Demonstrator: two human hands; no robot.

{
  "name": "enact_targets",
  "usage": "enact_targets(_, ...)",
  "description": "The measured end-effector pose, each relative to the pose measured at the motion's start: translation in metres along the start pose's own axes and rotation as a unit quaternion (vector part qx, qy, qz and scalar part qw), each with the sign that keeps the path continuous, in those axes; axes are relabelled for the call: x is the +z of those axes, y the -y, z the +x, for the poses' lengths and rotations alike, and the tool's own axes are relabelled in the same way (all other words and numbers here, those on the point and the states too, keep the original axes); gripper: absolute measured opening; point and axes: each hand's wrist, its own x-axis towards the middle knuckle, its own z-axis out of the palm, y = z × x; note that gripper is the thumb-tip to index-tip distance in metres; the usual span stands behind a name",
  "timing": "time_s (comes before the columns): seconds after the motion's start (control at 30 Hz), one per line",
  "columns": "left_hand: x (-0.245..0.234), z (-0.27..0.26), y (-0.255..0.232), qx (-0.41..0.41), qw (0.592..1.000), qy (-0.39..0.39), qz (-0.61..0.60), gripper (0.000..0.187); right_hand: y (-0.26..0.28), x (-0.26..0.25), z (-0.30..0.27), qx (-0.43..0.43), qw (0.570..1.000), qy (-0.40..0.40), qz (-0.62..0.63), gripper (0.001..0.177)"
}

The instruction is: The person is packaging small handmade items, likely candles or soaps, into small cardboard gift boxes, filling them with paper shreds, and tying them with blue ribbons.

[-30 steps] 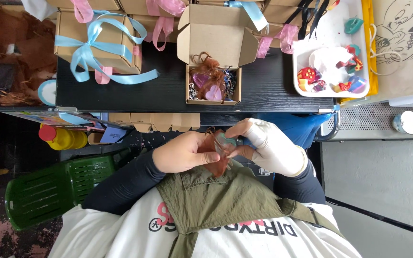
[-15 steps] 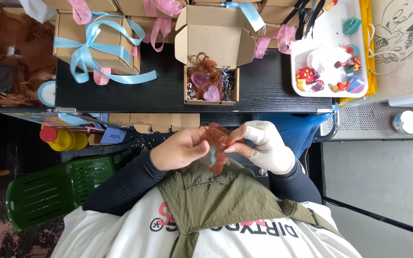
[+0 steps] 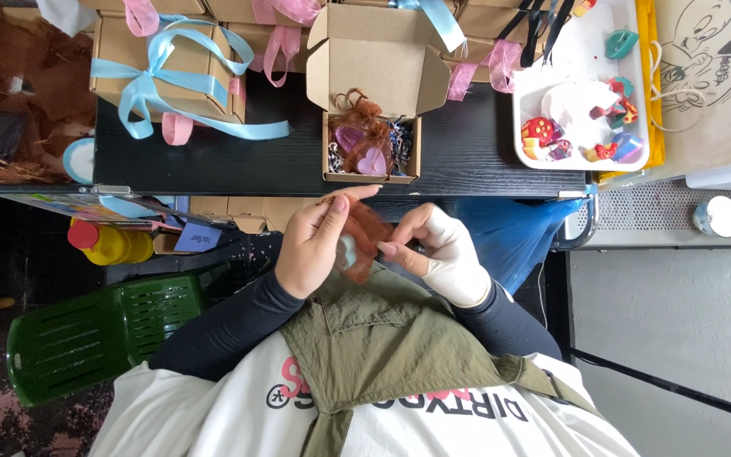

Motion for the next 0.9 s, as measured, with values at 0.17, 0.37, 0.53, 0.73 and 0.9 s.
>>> enact_targets(0.17, 0.005, -0.003, -0.01, -0.05, 0.998, -0.008, -0.022, 0.049, 0.0, -0.006, 0.006, -0.021, 0.999, 0.032, -0.011, 0.05)
enact_targets(0.37, 0.01, -0.004, -0.017, 0.015, 0.988, -0.01, 0.151, 0.049, -0.01, -0.006, 0.004, 0.028, 0.994, 0.016, -0.102, 0.023)
enact_targets(0.53, 0.007, -0.005, 0.004, 0.075, 0.996, -0.003, 0.041, 0.053, -0.009, -0.012, -0.001, 0.031, 0.993, -0.004, -0.111, 0.021)
enact_targets(0.73, 0.006, -0.005, 0.01, 0.079, 0.997, -0.001, 0.018, 0.053, 0.013, -0.015, 0.004, -0.019, 0.998, 0.012, -0.054, 0.023)
enact_targets(0.9, 0.014, -0.003, 0.003, 0.018, 0.989, 0.031, 0.142, 0.049, 0.017, -0.002, 0.016, 0.047, 0.996, 0.018, -0.075, 0.027)
